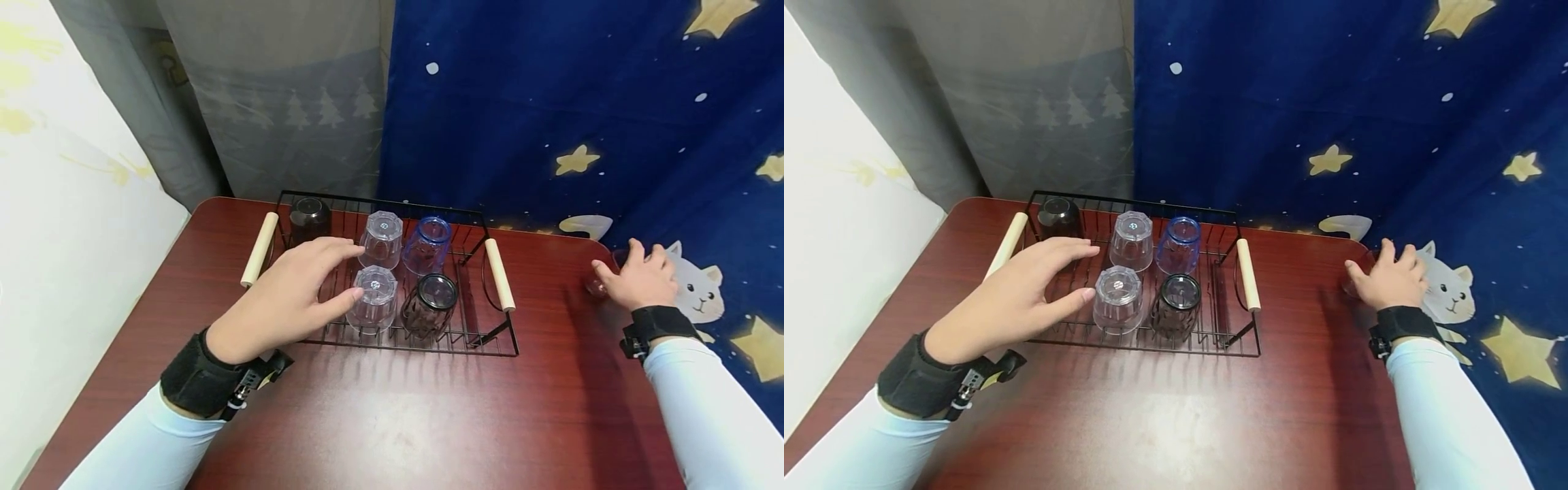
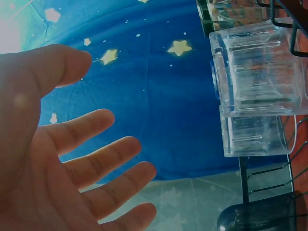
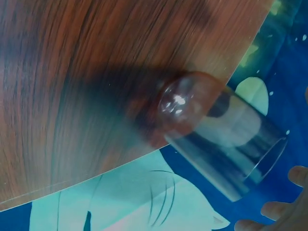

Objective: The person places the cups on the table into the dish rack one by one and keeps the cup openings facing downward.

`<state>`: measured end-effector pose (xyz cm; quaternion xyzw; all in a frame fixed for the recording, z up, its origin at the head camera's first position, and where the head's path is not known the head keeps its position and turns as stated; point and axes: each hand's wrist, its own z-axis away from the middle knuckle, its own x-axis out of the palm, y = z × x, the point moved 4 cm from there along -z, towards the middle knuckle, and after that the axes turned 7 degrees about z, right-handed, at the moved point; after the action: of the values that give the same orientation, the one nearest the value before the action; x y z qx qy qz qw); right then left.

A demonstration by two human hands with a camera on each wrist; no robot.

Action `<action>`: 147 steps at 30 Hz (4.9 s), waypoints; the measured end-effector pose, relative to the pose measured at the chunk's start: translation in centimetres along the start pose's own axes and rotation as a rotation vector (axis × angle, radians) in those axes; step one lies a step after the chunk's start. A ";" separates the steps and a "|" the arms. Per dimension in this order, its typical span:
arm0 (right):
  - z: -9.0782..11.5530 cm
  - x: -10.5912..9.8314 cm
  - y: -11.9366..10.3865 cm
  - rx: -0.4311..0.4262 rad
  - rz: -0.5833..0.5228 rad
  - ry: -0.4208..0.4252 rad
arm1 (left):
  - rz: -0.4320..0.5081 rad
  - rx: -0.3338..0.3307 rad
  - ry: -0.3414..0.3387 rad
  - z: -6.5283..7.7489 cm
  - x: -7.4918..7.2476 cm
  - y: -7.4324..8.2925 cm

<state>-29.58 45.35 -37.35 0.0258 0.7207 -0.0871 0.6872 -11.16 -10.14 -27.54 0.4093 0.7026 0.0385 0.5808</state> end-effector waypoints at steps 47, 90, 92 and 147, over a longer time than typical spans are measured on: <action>0.8 -0.2 -1.6 -0.132 -0.114 0.128 | 0.020 -0.051 0.059 -0.3 0.1 -1.0; 20.4 -9.8 -28.3 -0.984 -0.737 0.142 | 0.008 -0.012 0.012 -1.2 1.7 0.4; 21.0 -9.8 -28.8 -0.982 -0.794 0.105 | 0.040 0.003 0.028 -1.1 1.7 0.5; 14.9 -7.2 -25.5 -0.753 -0.330 0.083 | 0.019 -0.348 -0.209 1.6 -1.2 -7.0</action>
<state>-18.46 18.45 -28.54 -0.3399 0.7239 0.0745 0.5957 -13.52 -16.21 -30.87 0.3112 0.6173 0.1218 0.7122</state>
